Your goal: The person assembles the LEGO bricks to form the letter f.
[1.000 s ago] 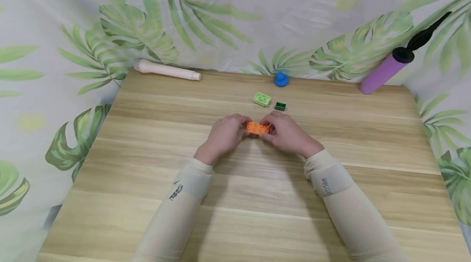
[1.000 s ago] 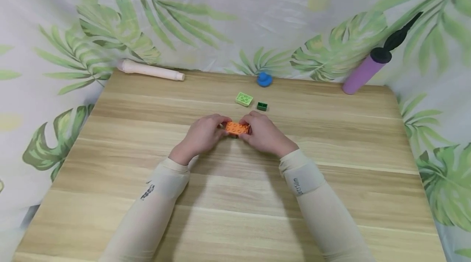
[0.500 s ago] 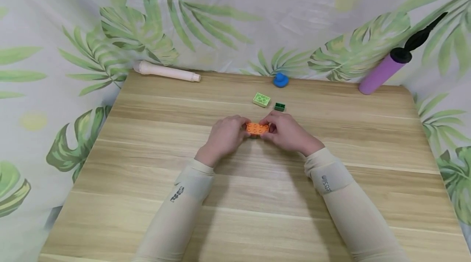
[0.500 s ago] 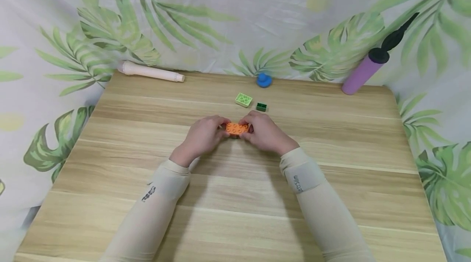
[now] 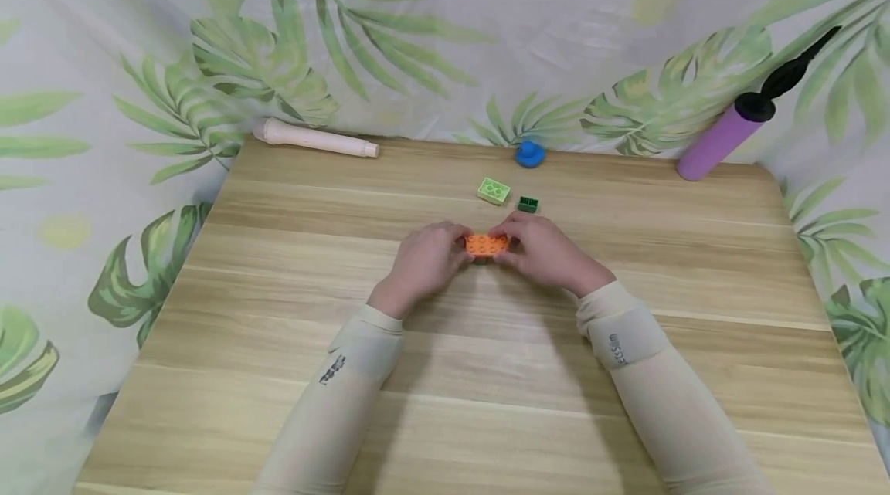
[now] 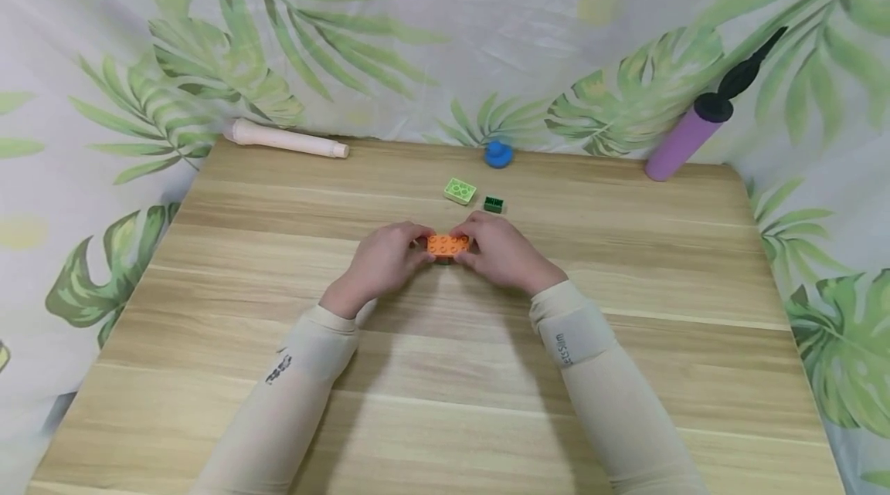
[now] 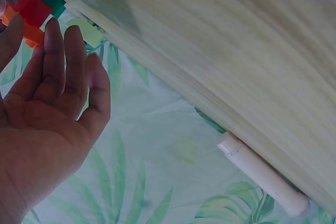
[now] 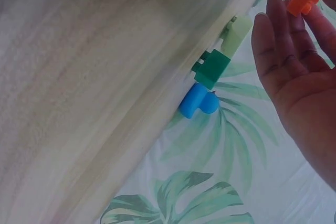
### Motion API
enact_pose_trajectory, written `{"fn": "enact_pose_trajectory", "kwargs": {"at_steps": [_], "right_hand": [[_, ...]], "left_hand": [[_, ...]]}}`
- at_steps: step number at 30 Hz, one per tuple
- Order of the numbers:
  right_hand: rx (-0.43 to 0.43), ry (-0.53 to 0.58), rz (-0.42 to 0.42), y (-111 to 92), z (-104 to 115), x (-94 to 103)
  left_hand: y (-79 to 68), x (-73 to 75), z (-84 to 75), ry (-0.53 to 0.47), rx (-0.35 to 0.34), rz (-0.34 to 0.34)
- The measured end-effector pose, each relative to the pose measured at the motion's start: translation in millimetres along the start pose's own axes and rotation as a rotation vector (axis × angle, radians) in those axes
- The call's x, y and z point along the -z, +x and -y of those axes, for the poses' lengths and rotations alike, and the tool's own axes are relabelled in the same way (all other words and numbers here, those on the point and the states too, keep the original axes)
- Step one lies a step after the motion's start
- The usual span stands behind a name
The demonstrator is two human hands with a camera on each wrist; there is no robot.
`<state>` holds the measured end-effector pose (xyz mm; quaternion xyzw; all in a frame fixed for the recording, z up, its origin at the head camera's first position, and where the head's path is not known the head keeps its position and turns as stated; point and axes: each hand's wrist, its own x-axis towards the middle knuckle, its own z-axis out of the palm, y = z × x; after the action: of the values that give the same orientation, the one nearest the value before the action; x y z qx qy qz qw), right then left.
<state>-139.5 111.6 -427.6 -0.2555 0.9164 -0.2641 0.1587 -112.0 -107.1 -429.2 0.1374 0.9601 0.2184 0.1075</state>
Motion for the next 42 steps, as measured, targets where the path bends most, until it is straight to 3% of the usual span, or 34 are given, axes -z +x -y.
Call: {"fn": "enact_pose_trajectory", "kwargs": {"at_steps": [6,10,15,24,42], "right_hand": [[0.002,-0.018,-0.003,-1,2,-2.4],[0.006,0.066,-0.035,-4,-4,2.1],[-0.014,0.205,-0.138,-15,-22,16.9],[-0.118,0.257,-0.332,-33,-42,39.2],[-0.14,0.243,-0.376,-23,-45,41.7]], "left_hand": [[-1.1,-0.4,0.0,0.009,0.003,-0.003],[-1.4,-0.1,-0.4,0.006,0.005,-0.011],[-0.8,-1.1,-0.4,0.003,0.008,-0.005],[-1.5,-2.0,0.1,-0.004,0.005,-0.029],[0.3,-5.1,1.9,-0.031,0.009,-0.053]]}}
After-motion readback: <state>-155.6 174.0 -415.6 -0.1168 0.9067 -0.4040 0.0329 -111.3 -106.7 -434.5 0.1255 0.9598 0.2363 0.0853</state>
